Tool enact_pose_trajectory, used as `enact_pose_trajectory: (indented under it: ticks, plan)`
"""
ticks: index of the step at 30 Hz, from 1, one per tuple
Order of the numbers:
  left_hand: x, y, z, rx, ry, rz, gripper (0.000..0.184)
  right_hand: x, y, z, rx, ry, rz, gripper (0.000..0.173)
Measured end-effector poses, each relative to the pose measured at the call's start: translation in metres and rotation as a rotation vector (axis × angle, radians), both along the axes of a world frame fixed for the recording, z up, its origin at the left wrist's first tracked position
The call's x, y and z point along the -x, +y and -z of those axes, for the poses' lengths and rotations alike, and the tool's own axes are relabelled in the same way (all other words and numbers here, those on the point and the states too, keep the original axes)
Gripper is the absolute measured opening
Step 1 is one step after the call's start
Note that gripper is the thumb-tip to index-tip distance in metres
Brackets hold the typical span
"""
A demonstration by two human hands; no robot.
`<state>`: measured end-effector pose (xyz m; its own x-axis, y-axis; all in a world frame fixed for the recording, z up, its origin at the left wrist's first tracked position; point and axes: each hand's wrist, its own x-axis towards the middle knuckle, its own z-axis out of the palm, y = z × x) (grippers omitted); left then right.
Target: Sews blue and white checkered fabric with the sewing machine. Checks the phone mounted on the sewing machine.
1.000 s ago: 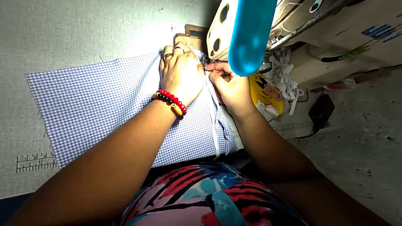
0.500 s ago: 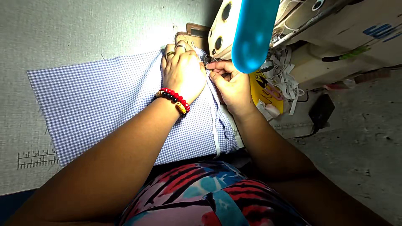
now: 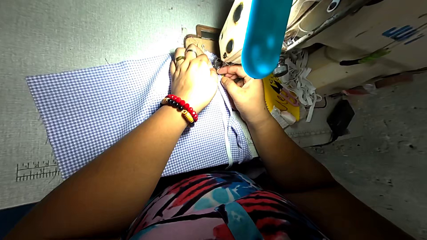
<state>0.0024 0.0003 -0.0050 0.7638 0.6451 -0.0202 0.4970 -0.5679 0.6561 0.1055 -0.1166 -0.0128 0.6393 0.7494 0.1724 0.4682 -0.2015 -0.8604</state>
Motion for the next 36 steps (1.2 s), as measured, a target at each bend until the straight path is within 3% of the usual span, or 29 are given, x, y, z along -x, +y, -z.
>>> enact_pose_trajectory:
  ticks: [19,22,24,26,28,30,36]
  plan:
    - [-0.003,0.000,0.002,0.005,-0.016,-0.014,0.033,0.000,0.000,-0.002,0.019,0.001,0.005,0.018]
    - [0.002,0.005,0.004,-0.007,-0.015,0.046,0.034,0.000,-0.013,-0.015,-0.003,-0.252,0.089,0.015]
    - [0.005,0.008,0.004,0.003,-0.026,0.084,0.035,-0.013,-0.038,-0.036,0.071,-0.576,0.237,0.017]
    - [0.007,0.012,0.003,0.034,-0.044,0.100,0.033,-0.028,-0.067,-0.060,0.345,-0.761,0.348,0.022]
    - [0.009,0.012,-0.002,0.049,-0.044,0.130,0.030,-0.043,-0.088,-0.069,0.648,-0.679,0.356,0.026]
    - [0.012,0.010,-0.009,0.020,-0.054,0.165,0.028,-0.056,-0.101,-0.062,0.788,-0.621,0.301,0.029]
    - [0.017,0.017,-0.018,0.099,-0.087,0.235,0.027,-0.061,-0.113,-0.041,0.619,-0.774,0.182,0.031]
